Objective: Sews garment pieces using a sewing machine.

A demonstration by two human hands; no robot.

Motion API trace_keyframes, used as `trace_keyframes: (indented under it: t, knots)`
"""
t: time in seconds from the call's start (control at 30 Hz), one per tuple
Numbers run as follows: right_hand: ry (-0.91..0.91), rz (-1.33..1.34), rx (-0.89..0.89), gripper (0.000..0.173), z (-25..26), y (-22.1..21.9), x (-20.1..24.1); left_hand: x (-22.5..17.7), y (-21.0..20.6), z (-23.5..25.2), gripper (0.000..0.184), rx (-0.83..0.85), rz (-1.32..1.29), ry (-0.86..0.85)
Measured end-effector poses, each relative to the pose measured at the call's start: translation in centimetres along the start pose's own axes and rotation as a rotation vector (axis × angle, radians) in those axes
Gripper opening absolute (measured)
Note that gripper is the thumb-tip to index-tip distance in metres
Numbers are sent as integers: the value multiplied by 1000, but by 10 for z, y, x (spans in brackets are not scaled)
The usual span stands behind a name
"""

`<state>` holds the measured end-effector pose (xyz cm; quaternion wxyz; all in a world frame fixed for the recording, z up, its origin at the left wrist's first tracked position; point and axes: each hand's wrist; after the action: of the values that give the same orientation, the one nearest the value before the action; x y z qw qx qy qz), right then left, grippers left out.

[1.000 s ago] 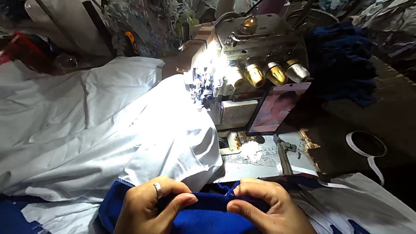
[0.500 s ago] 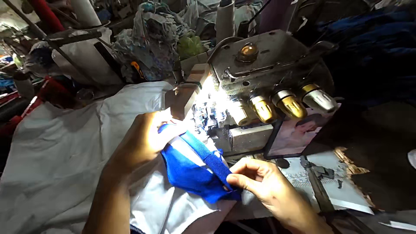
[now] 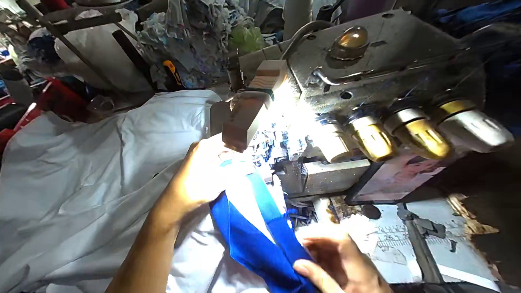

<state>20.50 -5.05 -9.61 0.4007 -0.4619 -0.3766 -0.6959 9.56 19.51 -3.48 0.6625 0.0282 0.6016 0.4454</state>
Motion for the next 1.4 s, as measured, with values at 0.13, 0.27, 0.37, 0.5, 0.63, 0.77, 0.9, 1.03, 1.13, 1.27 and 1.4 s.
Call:
trace_keyframes:
  t: [0.13,0.27,0.37,0.5,0.63,0.77,0.9,1.03,1.13,1.27,1.4]
  knots:
    - [-13,-88,92,34,6,0,10,-5,-3,5,11,-20,148,43]
    - [4,-58,-19,28,24,3,4,0,-6,27,14,-120,296,73]
    - [4,-21,-54,28,29,0,4,-1,-11,34,17,-162,298,83]
    - [-37,17,-32,30,22,-4,10,-4,-18,31,11,-227,273,49]
    - [-77,46,11,29,18,-10,20,1,-14,36,14,-206,291,56]
    - [-38,80,-39,26,33,-11,7,-8,-11,50,5,-216,332,186]
    - [-142,31,-23,28,48,-6,7,-4,-1,68,13,-213,322,273]
    - [-213,71,16,30,52,0,13,-15,20,15,31,-194,281,-49]
    - [-209,85,12,29,52,-1,14,-36,4,-63,28,-139,333,-138]
    - [-170,-14,30,29,52,-3,13,-8,-54,-97,14,-339,424,-136]
    - [54,-572,-83,35,37,-5,20,-13,-49,-113,19,-362,298,-193]
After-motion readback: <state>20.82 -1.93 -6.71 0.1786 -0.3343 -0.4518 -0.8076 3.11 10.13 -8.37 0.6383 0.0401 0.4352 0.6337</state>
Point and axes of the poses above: each hand's wrist, its own z-axis towards the middle knuckle, its own y-axis out of the back of the hand, x = y × z, and after that the axes turned 3 degrees about y, right-handed
